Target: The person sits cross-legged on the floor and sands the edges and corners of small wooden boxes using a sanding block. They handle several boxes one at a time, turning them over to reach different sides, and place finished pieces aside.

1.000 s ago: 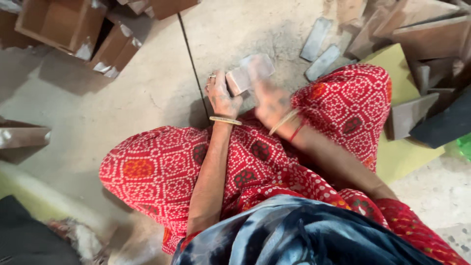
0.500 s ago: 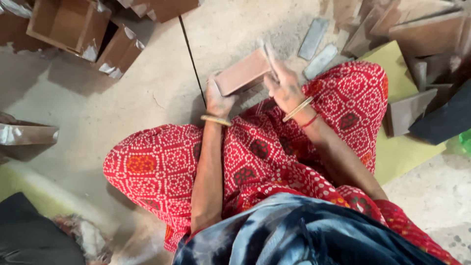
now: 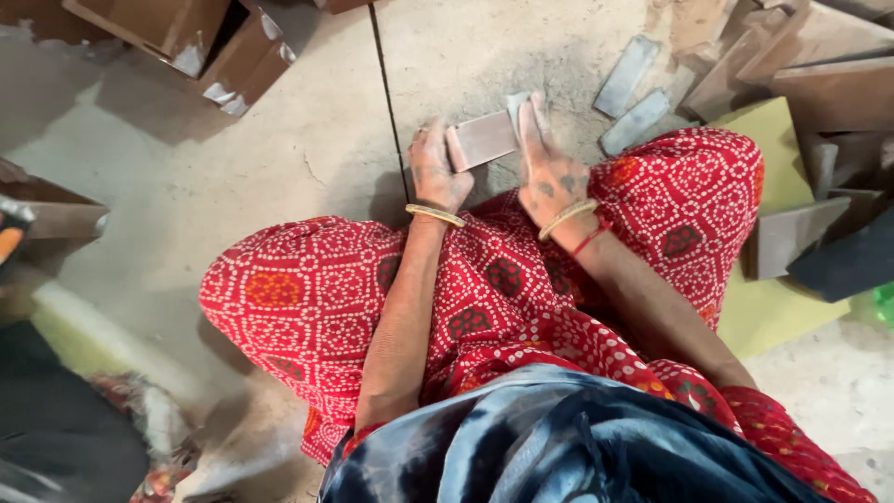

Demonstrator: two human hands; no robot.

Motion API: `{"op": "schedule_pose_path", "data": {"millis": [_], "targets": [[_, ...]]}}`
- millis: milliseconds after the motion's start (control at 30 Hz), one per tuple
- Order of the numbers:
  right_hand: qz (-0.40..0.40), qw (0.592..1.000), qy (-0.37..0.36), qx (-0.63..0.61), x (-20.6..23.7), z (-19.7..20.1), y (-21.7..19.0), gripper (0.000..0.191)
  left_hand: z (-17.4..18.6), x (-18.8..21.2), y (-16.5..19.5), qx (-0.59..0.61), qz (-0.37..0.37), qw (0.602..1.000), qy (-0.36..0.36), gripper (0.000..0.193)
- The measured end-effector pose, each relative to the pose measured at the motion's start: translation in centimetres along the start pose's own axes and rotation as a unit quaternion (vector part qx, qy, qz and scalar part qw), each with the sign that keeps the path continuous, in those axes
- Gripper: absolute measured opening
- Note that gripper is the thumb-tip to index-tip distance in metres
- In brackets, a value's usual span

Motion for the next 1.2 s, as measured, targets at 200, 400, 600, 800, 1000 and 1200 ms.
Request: {"op": "schedule_pose_path", "data": {"millis": [200, 400, 600, 800, 1000, 1200], "targets": [[0.094, 0.995, 0.017, 0.018, 0.5, -1.3, 0.1, 0.099, -0.9, 0.6, -0.9, -0.014, -0.010, 1.000, 0.005, 0.035], [0.053, 0.998, 0.025, -0.012, 0.5, -4.8, 9.7, 0.086, -1.5, -0.2, -4.6, 0.267, 0.078, 0.959, 0.052, 0.050], [0.052, 0.989, 0.096, -0.096, 2.8, -8.2, 11.2, 0.076, 0.8, -0.9, -1.2, -0.083, -0.045, 0.996, -0.008, 0.051], [-0.246, 0.861, 0.024, -0.445, 1.9, -7.9, 12.2, 0.069, 2.8, -1.6, -4.0, 0.142, 0.150, 0.977, 0.060, 0.072], [-0.232, 0.864, -0.027, -0.446, 2.0, -8.8, 12.7, 0.069, 1.7, -0.3, -7.0, 0.279, 0.344, 0.897, 0.011, 0.048], [-0.184, 0.883, -0.048, -0.430, 1.5, -9.9, 13.7, 0.070, 1.7, 0.7, -5.4, 0.116, 0.224, 0.968, -0.012, 0.073]]}}
Point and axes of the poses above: each hand's wrist, its own x-axis away from the middle knuckle, its own z-axis out of the back of the hand, y = z × x, the point moved 1 cm from there along -x, towards the middle knuckle, and after that the axes turned 2 degrees about z, right-handed, at the moved point
